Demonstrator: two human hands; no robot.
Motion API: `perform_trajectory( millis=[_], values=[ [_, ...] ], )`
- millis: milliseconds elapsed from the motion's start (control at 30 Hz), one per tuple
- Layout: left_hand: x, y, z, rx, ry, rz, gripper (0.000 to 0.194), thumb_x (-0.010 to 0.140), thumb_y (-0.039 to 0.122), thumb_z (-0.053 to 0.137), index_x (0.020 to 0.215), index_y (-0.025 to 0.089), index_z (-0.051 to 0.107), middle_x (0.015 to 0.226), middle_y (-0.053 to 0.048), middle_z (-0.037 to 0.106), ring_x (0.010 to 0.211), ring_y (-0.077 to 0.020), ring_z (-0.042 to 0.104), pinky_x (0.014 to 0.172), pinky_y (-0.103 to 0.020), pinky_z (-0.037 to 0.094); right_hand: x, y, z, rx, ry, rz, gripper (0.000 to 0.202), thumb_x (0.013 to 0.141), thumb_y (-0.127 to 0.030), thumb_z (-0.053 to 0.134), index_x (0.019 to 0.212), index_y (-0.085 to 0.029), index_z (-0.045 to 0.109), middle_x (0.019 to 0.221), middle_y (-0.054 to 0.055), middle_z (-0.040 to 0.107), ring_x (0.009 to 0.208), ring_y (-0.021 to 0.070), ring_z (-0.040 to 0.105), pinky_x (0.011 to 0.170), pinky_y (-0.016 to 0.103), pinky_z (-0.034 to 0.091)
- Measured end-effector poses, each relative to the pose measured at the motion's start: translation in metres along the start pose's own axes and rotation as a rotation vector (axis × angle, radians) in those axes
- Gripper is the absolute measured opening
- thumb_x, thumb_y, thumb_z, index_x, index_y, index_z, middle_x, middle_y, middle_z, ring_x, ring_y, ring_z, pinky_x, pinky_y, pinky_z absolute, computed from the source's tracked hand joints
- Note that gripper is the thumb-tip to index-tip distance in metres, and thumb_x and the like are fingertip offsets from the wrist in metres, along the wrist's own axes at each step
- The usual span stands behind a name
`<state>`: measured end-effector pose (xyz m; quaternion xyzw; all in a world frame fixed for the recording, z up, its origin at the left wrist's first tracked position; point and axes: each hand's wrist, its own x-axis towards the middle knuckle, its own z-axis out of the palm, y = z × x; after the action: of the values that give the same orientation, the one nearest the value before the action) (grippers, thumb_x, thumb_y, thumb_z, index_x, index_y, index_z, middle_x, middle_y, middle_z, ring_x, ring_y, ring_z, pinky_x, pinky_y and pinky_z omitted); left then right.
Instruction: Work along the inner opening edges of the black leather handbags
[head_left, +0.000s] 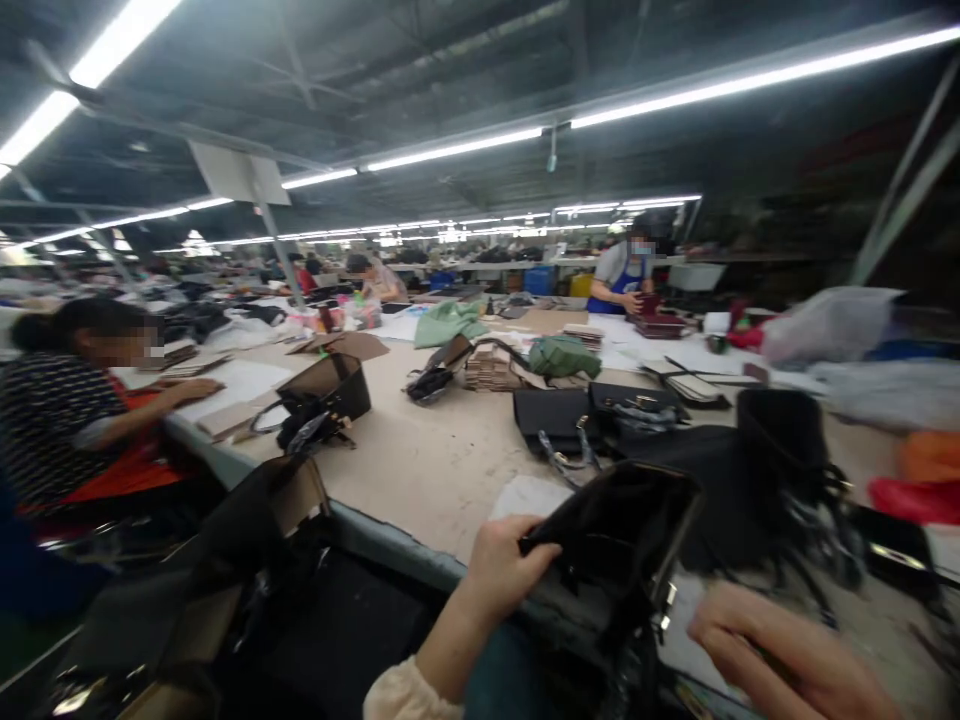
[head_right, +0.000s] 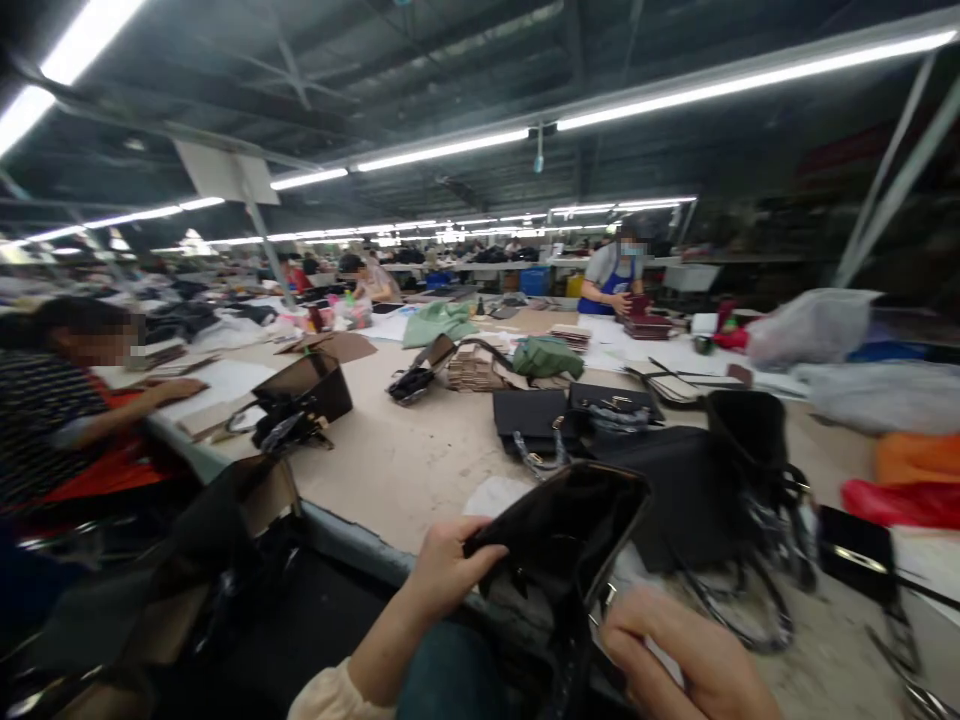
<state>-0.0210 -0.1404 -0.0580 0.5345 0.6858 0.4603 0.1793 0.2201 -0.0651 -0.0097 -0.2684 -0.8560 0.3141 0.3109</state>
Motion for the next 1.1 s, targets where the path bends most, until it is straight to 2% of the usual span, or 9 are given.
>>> perform_trajectory(
  millis=[33,100,233,400,600,700,867,967,1100],
  values=[
    [0.0,0.0,0.001,-0.013,0.008,-0.003,0.024,0.076,0.026,0.062,0.097,0.021,0.072,0.093,-0.002,0.074,0.084,-0.0183,0.066,0.077,-0.026,0.05,0.009,-0.004,-0.007,-0.018,-0.035,-0.027,0.01,0.08,-0.035,0.063,0.079,-0.025,0.067,0.076,0.002,0.064,0.071,0.0172,0.061,0.06,0.024,0.05],
    [0.0,0.0,0.003,-0.02,0.006,-0.002,0.024,0.077,0.025,0.061,0.098,0.021,0.071,0.095,-0.002,0.073,0.088,-0.0187,0.066,0.081,-0.027,0.049,0.033,-0.011,-0.012,-0.064,-0.168,-0.178,0.012,0.086,-0.027,0.055,0.09,-0.023,0.065,0.083,0.004,0.063,0.076,0.0158,0.06,0.065,0.024,0.049],
    [-0.002,0.0,0.004,-0.014,-0.024,0.009,0.024,0.08,0.025,0.058,0.101,0.023,0.069,0.097,-0.001,0.073,0.089,-0.0178,0.066,0.082,-0.026,0.05,0.078,-0.01,0.0,-0.135,-0.263,-0.361,0.017,0.087,-0.023,0.054,0.101,-0.02,0.065,0.097,0.007,0.063,0.088,0.0152,0.06,0.076,0.025,0.048],
    [-0.001,-0.001,0.004,0.005,-0.025,0.013,0.026,0.083,0.027,0.056,0.105,0.022,0.068,0.099,-0.002,0.072,0.09,-0.0172,0.066,0.083,-0.026,0.05,0.095,0.004,0.021,-0.297,-0.403,-0.344,0.021,0.082,-0.025,0.061,0.103,-0.019,0.064,0.1,0.006,0.063,0.088,0.0159,0.061,0.078,0.026,0.047],
    [0.002,-0.005,0.003,0.052,-0.026,0.016,0.028,0.083,0.03,0.056,0.105,0.019,0.068,0.095,-0.003,0.073,0.086,-0.0181,0.067,0.078,-0.026,0.052,0.098,0.015,0.029,-0.358,-0.416,-0.349,0.014,0.083,-0.024,0.06,0.095,-0.019,0.064,0.097,0.004,0.063,0.086,0.0149,0.06,0.076,0.024,0.045],
    [0.004,-0.007,0.002,0.078,-0.018,0.022,0.026,0.083,0.03,0.056,0.103,0.019,0.069,0.093,-0.003,0.073,0.084,-0.0178,0.067,0.077,-0.025,0.052,0.101,0.018,0.032,-0.388,-0.41,-0.363,0.01,0.086,-0.023,0.056,0.089,-0.018,0.065,0.089,0.002,0.064,0.079,0.0133,0.06,0.07,0.022,0.042],
    [0.01,-0.004,0.003,0.115,-0.044,0.021,0.024,0.085,0.03,0.052,0.098,0.019,0.069,0.086,-0.002,0.073,0.078,-0.0168,0.066,0.071,-0.024,0.051,0.107,0.017,0.037,-0.492,-0.346,-0.319,0.016,0.088,-0.028,0.054,0.081,-0.018,0.064,0.08,0.002,0.065,0.072,0.0135,0.059,0.062,0.023,0.037],
    [0.013,-0.002,0.005,0.155,-0.009,0.017,0.023,0.084,0.032,0.054,0.094,0.018,0.069,0.081,-0.002,0.072,0.074,-0.0172,0.066,0.067,-0.024,0.05,0.108,0.016,0.037,-0.503,-0.314,-0.294,0.019,0.089,-0.03,0.053,0.081,-0.017,0.064,0.08,0.003,0.066,0.074,0.0139,0.059,0.062,0.023,0.037],
    [0.014,-0.007,0.009,0.152,0.028,0.017,0.027,0.082,0.037,0.058,0.097,0.018,0.07,0.085,-0.003,0.073,0.077,-0.0181,0.067,0.069,-0.025,0.052,0.107,0.015,0.036,-0.512,-0.3,-0.245,0.019,0.088,-0.03,0.054,0.08,-0.016,0.064,0.078,0.004,0.066,0.074,0.0144,0.059,0.062,0.023,0.036]
  ],
)
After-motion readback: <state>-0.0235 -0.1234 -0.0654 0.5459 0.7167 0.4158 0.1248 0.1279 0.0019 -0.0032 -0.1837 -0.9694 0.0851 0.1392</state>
